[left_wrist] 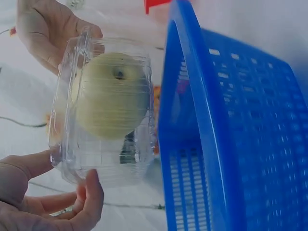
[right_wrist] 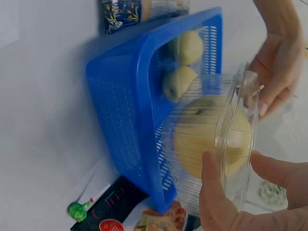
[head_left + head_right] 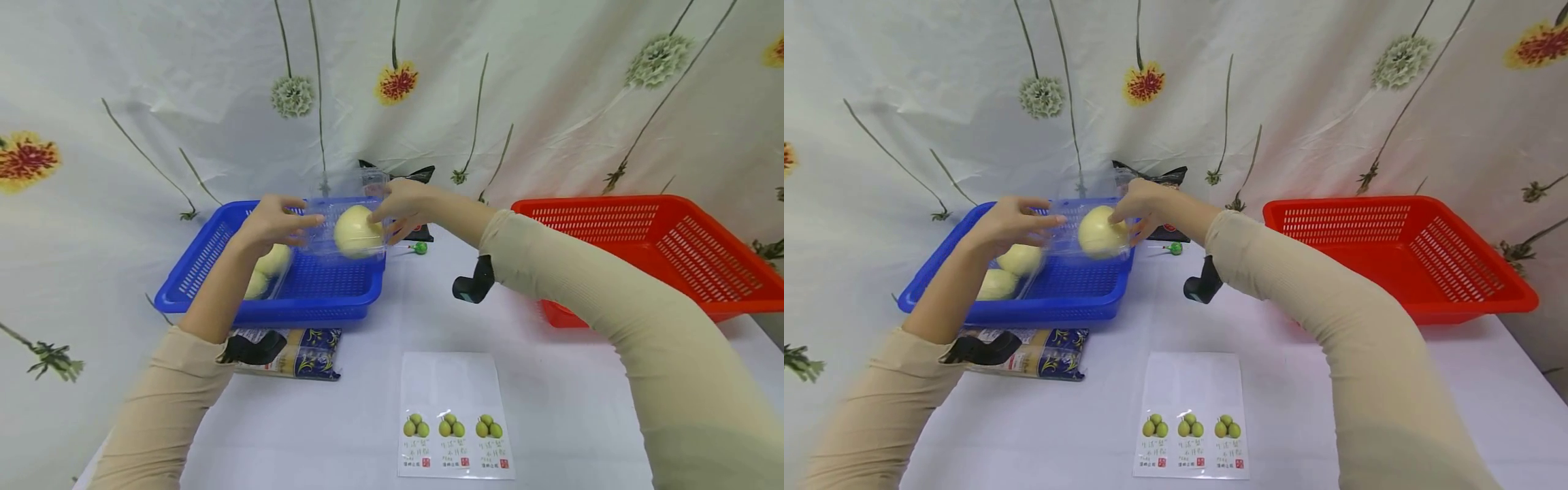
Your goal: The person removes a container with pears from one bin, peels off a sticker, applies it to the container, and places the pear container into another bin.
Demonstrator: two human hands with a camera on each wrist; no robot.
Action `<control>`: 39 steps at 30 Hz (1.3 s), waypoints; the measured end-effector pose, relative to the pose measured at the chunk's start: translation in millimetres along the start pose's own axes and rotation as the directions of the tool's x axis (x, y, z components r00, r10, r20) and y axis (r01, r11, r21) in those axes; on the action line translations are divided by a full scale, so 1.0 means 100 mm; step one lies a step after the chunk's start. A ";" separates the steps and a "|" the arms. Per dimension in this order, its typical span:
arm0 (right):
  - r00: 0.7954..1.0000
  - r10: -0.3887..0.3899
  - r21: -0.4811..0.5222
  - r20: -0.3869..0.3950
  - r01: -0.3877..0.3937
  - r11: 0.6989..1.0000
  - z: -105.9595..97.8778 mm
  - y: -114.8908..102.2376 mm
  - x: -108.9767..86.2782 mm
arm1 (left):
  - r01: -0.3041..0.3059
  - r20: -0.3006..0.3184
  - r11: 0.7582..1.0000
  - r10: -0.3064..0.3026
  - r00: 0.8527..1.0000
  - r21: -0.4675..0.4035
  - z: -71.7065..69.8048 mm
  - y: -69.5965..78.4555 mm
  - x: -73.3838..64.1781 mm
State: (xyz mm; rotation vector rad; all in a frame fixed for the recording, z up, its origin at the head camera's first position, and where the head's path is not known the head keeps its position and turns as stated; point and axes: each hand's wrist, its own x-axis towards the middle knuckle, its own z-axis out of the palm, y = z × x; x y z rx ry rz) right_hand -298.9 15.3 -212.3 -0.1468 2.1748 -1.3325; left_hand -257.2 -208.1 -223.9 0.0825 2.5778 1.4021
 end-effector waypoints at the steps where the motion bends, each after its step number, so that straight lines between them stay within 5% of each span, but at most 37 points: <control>1: 1.000 -0.010 -0.014 -0.008 0.009 1.000 -0.06 0.03 -0.03 | -0.016 -0.010 1.000 0.016 1.000 -0.007 0.04 0.01 0.01; 9: 0.997 -0.067 -0.023 -0.032 0.066 0.998 -0.43 0.27 -0.36 | -0.119 -0.037 0.984 0.116 0.993 -0.129 0.38 0.08 0.06; 15: 0.994 -0.109 0.026 -0.016 0.109 0.994 -0.62 0.54 -0.55 | -0.142 0.017 0.967 0.149 0.989 -0.213 0.63 0.16 0.10; 23: 0.989 -0.143 0.019 -0.047 0.144 0.989 -0.74 0.88 -0.70 | -0.159 0.039 0.966 0.170 0.985 -0.203 0.98 0.20 0.08; 32: 0.986 -0.135 0.066 -0.095 0.141 0.988 -0.74 1.15 -0.75 | -0.144 -0.109 0.949 0.117 0.987 -0.281 1.42 0.16 -0.01; 39: 0.979 -0.132 0.088 -0.156 0.147 0.985 -0.66 1.34 -0.76 | -0.222 -0.257 0.923 0.142 0.956 -0.315 1.68 0.09 -0.06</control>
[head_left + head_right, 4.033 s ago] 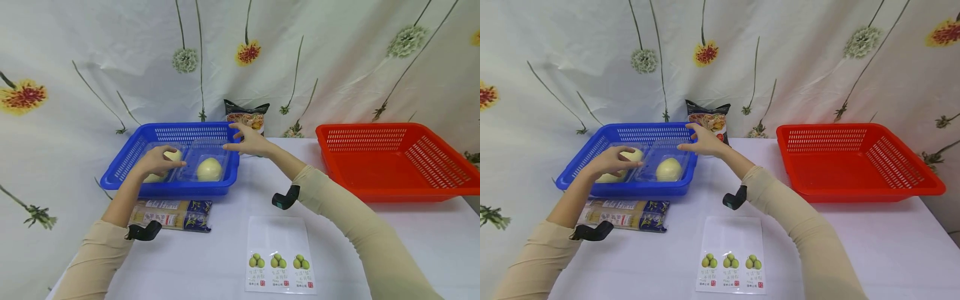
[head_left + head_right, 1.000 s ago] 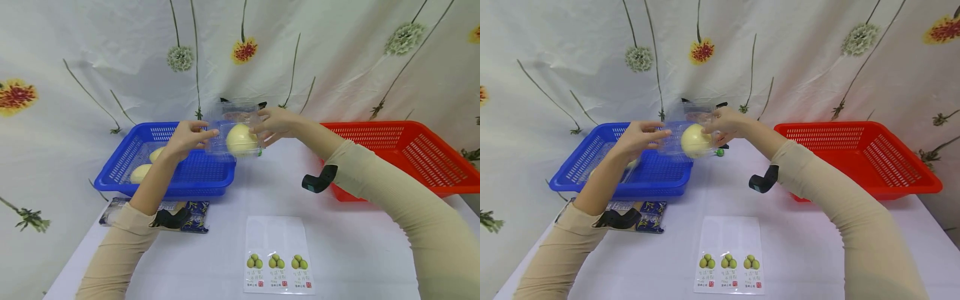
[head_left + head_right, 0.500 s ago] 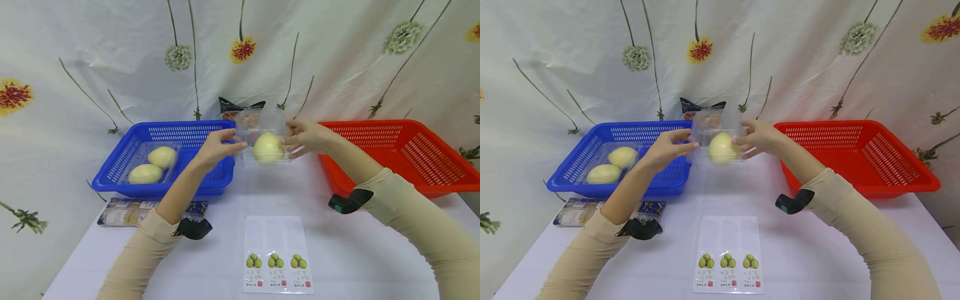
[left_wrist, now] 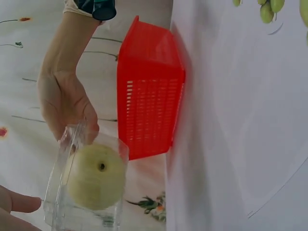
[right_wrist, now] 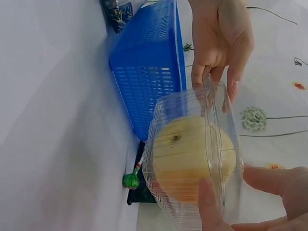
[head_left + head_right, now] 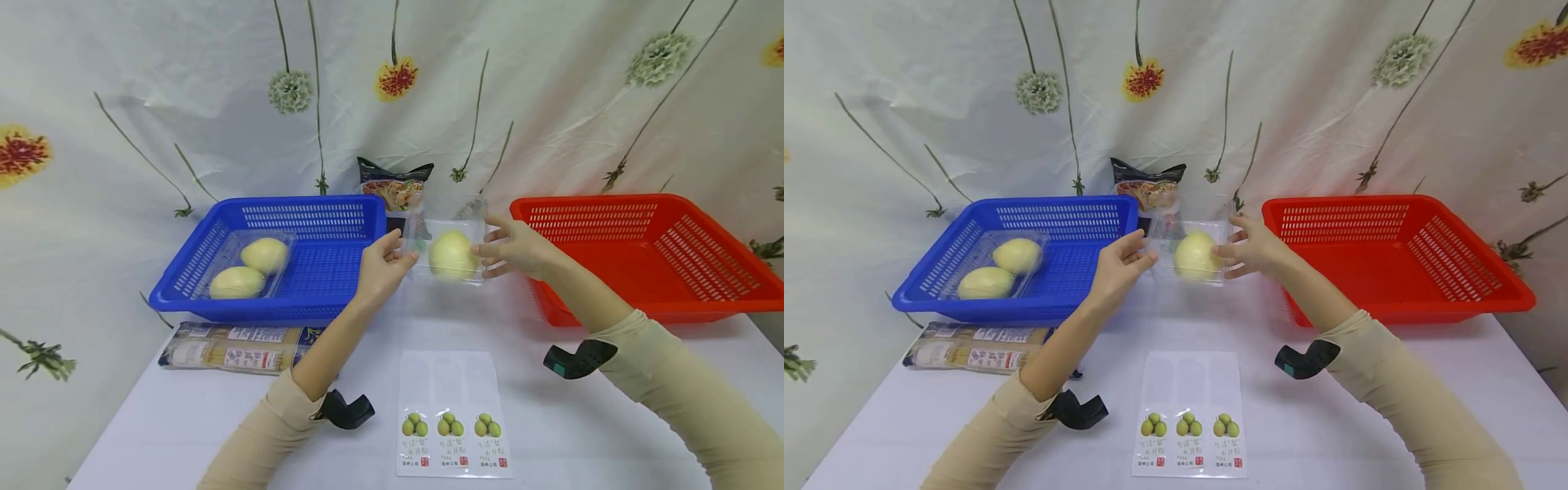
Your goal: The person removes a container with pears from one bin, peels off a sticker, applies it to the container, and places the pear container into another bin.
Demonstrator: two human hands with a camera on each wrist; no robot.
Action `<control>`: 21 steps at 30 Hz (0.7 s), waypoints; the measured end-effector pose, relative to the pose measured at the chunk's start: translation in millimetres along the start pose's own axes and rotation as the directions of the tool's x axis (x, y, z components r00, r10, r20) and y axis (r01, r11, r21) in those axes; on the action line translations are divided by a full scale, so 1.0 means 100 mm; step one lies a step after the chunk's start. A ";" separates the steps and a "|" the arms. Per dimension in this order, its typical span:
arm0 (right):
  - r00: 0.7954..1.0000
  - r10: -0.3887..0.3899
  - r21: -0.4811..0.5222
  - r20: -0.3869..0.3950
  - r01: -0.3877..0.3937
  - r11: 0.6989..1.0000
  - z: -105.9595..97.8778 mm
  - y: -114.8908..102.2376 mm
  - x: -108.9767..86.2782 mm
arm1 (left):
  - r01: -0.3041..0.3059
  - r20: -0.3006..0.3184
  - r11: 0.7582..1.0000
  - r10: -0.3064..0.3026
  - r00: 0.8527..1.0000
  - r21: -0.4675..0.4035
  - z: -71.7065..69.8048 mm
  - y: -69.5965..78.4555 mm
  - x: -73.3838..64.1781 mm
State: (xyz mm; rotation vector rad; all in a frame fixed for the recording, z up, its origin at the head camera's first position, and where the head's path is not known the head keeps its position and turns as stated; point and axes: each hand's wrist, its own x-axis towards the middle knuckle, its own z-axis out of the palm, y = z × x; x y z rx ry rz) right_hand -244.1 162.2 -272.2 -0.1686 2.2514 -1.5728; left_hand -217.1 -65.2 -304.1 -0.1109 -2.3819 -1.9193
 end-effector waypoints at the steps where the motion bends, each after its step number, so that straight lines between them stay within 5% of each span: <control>1: 1.000 -0.002 -0.009 -0.012 0.002 1.000 0.02 0.03 -0.01 | -0.011 -0.004 1.000 0.011 1.000 0.009 0.03 -0.02 -0.02; 9: 0.999 0.026 -0.137 -0.037 -0.031 0.990 0.17 0.24 -0.04 | 0.046 -0.009 0.998 -0.045 0.999 0.052 0.18 -0.18 -0.16; 21: 0.999 0.042 -0.074 -0.022 -0.044 0.996 0.30 0.50 0.00 | 0.059 0.028 0.990 -0.063 0.998 0.127 0.26 -0.39 -0.25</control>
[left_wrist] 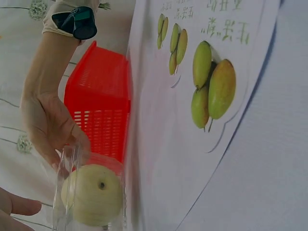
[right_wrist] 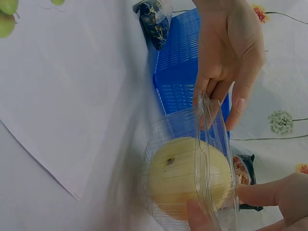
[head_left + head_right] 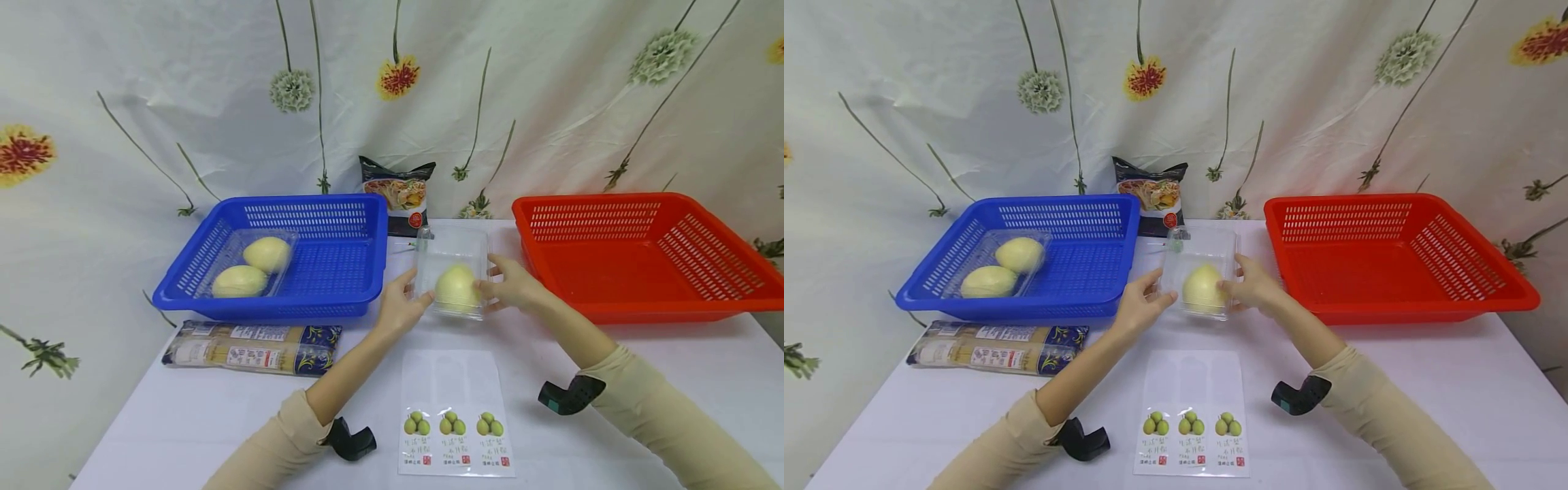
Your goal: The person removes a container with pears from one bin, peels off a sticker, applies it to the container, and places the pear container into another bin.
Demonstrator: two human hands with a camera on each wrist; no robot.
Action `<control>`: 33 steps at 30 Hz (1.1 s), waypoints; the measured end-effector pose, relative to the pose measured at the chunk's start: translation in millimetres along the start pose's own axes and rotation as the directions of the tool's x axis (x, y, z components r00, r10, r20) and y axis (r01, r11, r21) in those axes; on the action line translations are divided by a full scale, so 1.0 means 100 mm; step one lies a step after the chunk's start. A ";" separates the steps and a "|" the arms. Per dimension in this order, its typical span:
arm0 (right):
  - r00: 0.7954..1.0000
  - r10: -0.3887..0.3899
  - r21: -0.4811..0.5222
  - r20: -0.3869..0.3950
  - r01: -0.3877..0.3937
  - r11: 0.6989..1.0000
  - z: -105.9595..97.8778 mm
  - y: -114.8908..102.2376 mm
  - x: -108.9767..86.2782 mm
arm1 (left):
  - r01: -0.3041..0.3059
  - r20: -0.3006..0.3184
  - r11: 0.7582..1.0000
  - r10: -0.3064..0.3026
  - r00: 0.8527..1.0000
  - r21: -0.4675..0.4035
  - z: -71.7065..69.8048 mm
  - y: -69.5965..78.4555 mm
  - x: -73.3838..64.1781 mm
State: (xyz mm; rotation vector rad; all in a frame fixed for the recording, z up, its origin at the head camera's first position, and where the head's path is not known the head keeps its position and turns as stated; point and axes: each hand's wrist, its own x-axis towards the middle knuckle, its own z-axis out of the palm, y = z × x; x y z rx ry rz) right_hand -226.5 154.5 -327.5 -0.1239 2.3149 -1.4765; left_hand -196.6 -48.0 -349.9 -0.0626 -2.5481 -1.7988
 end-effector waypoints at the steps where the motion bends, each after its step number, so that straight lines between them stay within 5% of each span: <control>1: 1.000 -0.001 0.004 0.003 0.001 1.000 0.01 0.02 0.00 | -0.001 0.000 1.000 0.001 1.000 0.006 0.01 -0.01 0.00; 13: 0.999 0.044 -0.030 -0.001 -0.044 0.999 0.05 0.17 0.06 | -0.018 0.007 0.995 0.018 1.000 0.101 0.05 -0.13 -0.03; 17: 0.996 0.059 -0.035 -0.060 -0.061 0.998 0.05 0.21 0.13 | 0.058 0.033 0.991 -0.062 0.998 0.122 0.04 -0.16 -0.04; 21: 0.985 0.079 0.086 -0.153 -0.067 0.994 0.08 0.26 0.23 | 0.183 0.084 0.981 -0.188 0.979 0.056 0.02 -0.20 -0.06; 24: 0.970 0.114 0.281 -0.215 -0.050 0.958 0.11 0.28 0.31 | 0.275 0.126 0.961 -0.270 0.955 -0.027 -0.02 -0.22 -0.07; 28: 0.951 0.169 0.504 -0.258 -0.017 0.864 0.14 0.29 0.41 | 0.366 0.196 0.917 -0.334 0.922 -0.157 -0.06 -0.24 -0.09; 33: 0.950 0.189 0.597 -0.248 -0.004 0.802 0.13 0.33 0.52 | 0.444 0.255 0.845 -0.378 0.890 -0.298 -0.06 -0.28 -0.12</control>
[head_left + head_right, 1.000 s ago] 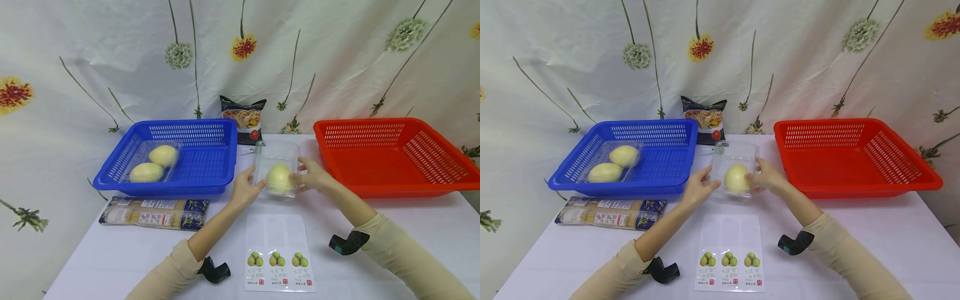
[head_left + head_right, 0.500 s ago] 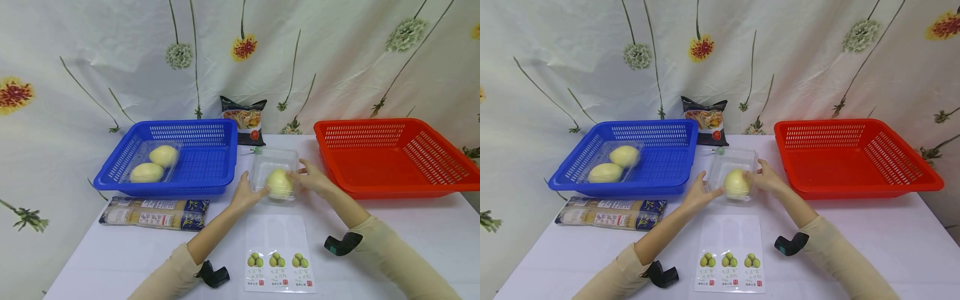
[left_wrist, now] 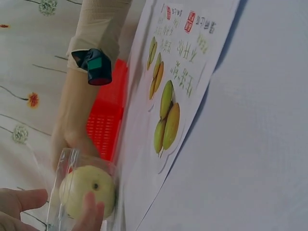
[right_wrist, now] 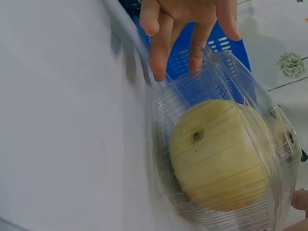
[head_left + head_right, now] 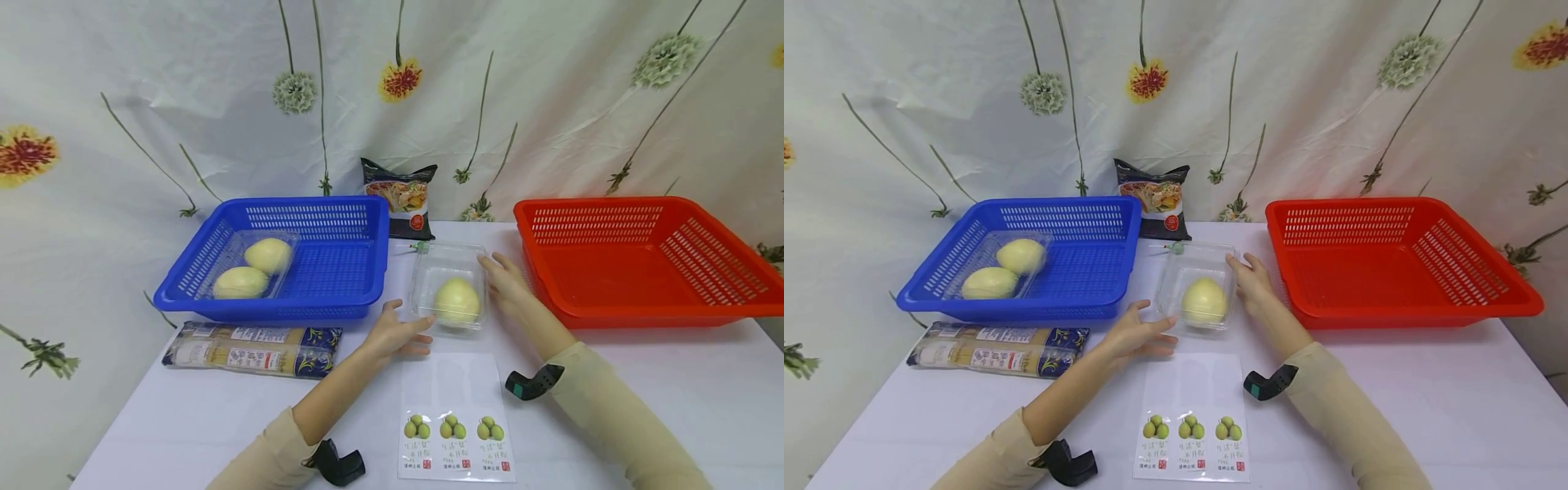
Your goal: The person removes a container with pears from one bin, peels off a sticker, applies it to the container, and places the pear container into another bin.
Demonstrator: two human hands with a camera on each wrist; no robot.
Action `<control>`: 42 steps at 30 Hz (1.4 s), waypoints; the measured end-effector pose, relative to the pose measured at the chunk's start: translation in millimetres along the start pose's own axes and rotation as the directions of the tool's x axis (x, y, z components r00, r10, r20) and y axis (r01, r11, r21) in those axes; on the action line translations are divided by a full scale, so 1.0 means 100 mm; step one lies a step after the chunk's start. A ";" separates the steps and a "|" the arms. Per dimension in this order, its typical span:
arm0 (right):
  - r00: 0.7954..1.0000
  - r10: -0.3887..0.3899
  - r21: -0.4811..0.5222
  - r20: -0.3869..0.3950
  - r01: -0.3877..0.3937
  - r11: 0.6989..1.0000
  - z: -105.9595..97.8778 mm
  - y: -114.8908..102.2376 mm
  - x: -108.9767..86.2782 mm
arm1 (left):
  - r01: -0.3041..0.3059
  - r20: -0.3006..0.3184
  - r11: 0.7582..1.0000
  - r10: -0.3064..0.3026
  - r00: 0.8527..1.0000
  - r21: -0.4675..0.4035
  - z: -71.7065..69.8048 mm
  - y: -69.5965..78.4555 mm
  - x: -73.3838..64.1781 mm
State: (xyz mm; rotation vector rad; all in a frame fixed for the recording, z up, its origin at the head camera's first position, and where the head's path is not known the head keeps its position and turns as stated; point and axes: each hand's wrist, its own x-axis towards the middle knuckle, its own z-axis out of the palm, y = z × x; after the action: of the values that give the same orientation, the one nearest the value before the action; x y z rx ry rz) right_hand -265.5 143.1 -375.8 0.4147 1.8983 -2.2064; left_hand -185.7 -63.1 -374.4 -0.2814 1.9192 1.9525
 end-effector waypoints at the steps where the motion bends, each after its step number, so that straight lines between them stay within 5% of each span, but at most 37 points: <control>1: 1.000 0.002 0.021 0.000 -0.002 1.000 0.00 0.00 0.02 | 0.011 0.003 1.000 -0.011 1.000 -0.017 0.00 -0.01 0.00; 8: 1.000 -0.017 0.122 0.013 0.015 0.992 0.06 0.00 0.13 | 0.046 0.033 0.990 -0.041 0.999 -0.135 0.02 -0.05 0.02; 15: 0.999 -0.043 0.121 0.007 0.042 0.992 0.07 -0.02 0.14 | 0.005 0.021 0.962 0.000 1.000 -0.272 0.10 -0.07 0.03; 27: 0.988 -0.127 0.051 -0.085 0.131 0.990 0.04 0.00 0.03 | -0.097 -0.077 0.952 0.078 0.994 -0.290 0.13 0.00 0.04; 31: 0.985 -0.125 0.067 -0.120 0.134 0.989 0.04 0.03 -0.07 | -0.176 -0.190 0.956 0.132 0.973 -0.236 0.18 0.01 0.04; 35: 0.981 -0.098 0.085 -0.165 0.113 0.990 0.01 0.06 -0.21 | -0.237 -0.304 0.964 0.191 0.933 -0.123 0.23 0.00 0.04; 42: 0.977 -0.097 0.077 -0.191 0.114 0.991 0.01 0.15 -0.47 | -0.314 -0.346 0.949 0.300 0.889 0.016 0.25 -0.01 0.06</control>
State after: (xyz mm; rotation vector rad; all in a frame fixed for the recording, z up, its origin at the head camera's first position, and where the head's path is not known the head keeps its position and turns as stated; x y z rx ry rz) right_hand -216.5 138.8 -373.8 0.5675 1.9630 -2.4025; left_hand -188.0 -37.3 -376.8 -0.3715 2.2631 2.2732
